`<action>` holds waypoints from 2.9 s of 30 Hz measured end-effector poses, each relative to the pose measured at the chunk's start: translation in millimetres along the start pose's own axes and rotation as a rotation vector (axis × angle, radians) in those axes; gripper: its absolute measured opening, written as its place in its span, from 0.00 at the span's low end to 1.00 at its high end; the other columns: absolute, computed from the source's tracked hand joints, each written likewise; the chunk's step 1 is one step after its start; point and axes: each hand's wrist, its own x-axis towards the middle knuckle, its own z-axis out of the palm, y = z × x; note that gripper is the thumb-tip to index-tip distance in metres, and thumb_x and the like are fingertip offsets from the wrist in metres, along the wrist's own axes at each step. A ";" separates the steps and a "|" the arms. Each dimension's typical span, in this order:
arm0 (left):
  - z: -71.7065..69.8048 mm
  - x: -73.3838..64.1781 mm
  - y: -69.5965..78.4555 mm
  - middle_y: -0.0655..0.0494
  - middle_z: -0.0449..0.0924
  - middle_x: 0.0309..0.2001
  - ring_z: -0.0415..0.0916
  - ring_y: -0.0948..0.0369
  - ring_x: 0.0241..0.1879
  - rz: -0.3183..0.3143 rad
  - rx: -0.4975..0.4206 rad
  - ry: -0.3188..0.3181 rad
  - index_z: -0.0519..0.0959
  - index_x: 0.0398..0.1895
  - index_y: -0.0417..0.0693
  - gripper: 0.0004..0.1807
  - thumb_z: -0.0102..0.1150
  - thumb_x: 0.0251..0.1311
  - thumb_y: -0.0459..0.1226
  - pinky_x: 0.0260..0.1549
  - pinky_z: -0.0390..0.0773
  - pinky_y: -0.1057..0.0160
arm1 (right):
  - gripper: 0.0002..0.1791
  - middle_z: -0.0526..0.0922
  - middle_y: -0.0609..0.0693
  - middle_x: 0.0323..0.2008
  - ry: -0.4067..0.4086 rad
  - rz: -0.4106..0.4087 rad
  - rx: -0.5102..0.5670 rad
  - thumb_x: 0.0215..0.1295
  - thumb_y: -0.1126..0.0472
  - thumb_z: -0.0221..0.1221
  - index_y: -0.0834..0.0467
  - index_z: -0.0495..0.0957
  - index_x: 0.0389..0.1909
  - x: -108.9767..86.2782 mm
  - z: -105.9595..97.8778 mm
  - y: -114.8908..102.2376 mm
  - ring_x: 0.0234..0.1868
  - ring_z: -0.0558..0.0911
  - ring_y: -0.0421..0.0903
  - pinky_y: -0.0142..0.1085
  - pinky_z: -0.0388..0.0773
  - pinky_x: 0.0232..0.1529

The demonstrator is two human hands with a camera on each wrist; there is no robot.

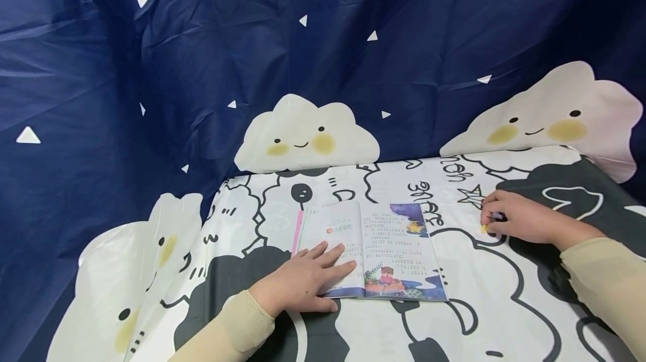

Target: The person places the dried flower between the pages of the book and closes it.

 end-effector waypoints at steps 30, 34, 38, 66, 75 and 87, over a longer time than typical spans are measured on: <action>1.3 0.2 1.0 0.53 0.45 0.81 0.47 0.41 0.77 -0.009 -0.029 -0.022 0.51 0.81 0.73 0.46 0.60 0.64 0.62 0.64 0.63 0.35 | 0.12 0.79 0.50 0.51 0.104 -0.193 0.091 0.66 0.56 0.68 0.36 0.79 0.28 21.1 12.3 -74.8 0.56 0.76 0.52 0.52 0.73 0.53; 0.8 1.1 0.8 0.53 0.46 0.81 0.48 0.41 0.77 -0.004 -0.013 -0.016 0.50 0.81 0.72 0.46 0.59 0.64 0.62 0.64 0.64 0.35 | 0.11 0.78 0.43 0.46 0.109 -0.229 0.127 0.66 0.57 0.68 0.37 0.80 0.28 27.6 17.9 -85.7 0.51 0.76 0.44 0.45 0.74 0.49; 1.8 0.8 0.7 0.53 0.47 0.81 0.49 0.41 0.76 -0.002 0.001 -0.009 0.50 0.82 0.72 0.45 0.59 0.65 0.62 0.64 0.64 0.36 | 0.09 0.76 0.38 0.44 0.082 -0.268 0.136 0.67 0.56 0.67 0.38 0.81 0.29 35.1 24.1 -95.1 0.48 0.74 0.42 0.44 0.73 0.48; 0.0 0.3 2.6 0.54 0.46 0.81 0.47 0.42 0.77 -0.020 -0.029 -0.023 0.50 0.81 0.73 0.45 0.59 0.65 0.61 0.65 0.63 0.36 | 0.09 0.78 0.53 0.56 -0.056 -0.237 0.207 0.67 0.61 0.64 0.42 0.84 0.33 64.0 38.7 -121.2 0.60 0.75 0.55 0.54 0.70 0.60; -0.3 0.9 2.6 0.54 0.46 0.81 0.47 0.42 0.77 -0.019 -0.023 -0.020 0.50 0.81 0.73 0.45 0.59 0.65 0.61 0.65 0.63 0.36 | 0.24 0.65 0.61 0.73 -0.152 -0.186 0.124 0.63 0.60 0.68 0.47 0.81 0.61 62.3 40.1 -113.2 0.72 0.63 0.65 0.61 0.61 0.67; 1.7 0.0 1.6 0.54 0.45 0.81 0.46 0.42 0.77 -0.020 -0.026 -0.018 0.49 0.82 0.73 0.46 0.60 0.65 0.61 0.65 0.62 0.35 | 0.43 0.56 0.67 0.76 -0.177 -0.103 0.111 0.60 0.48 0.70 0.58 0.68 0.74 63.4 30.4 -99.8 0.74 0.54 0.71 0.66 0.55 0.68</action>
